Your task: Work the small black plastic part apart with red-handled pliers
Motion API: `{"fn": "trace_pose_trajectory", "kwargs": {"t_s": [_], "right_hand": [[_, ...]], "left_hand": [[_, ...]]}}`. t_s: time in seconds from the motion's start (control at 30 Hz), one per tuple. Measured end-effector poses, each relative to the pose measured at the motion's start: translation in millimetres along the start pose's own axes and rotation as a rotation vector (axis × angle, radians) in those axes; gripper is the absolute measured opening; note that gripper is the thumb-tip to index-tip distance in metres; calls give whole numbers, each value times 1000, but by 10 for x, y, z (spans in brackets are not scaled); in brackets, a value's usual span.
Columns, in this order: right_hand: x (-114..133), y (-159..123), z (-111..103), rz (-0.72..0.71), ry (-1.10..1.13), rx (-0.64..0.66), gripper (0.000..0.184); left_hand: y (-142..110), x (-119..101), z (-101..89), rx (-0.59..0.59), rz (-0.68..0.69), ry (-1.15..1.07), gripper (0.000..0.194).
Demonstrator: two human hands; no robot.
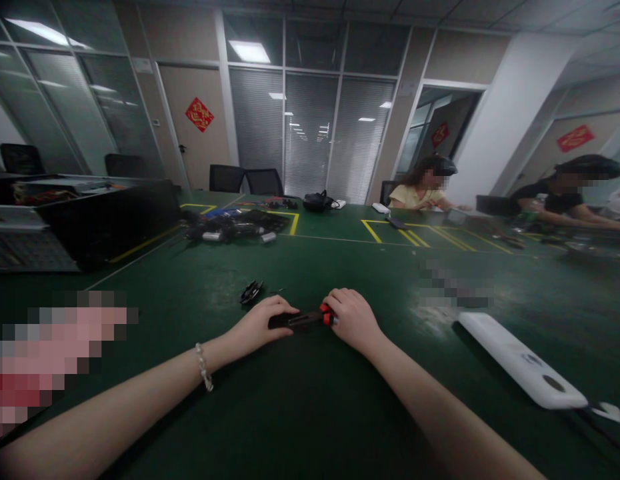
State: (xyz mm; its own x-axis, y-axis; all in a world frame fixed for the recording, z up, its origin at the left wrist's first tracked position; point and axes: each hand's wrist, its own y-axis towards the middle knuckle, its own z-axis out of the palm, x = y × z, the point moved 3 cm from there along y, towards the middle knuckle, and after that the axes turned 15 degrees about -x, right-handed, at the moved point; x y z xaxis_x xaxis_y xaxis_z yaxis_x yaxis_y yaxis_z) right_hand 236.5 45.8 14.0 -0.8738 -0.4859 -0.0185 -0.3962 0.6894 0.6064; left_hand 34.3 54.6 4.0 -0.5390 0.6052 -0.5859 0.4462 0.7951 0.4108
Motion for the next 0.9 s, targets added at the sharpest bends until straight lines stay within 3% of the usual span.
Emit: {"fn": "trace_pose_trajectory", "kwargs": {"t_s": [0.33,0.6,0.9], "right_hand": [[69,-1,-31,-73,31,-63,27],[74,6,-6,-98,41,-130,25],[65,-12,-39,-36,38,-126,24]], "left_hand": [[13,-47,-41,96,32,-7,37],[10,-38,-31,49,89,-5,36],[-12,-41,-35,-29,-32,3,38]]}}
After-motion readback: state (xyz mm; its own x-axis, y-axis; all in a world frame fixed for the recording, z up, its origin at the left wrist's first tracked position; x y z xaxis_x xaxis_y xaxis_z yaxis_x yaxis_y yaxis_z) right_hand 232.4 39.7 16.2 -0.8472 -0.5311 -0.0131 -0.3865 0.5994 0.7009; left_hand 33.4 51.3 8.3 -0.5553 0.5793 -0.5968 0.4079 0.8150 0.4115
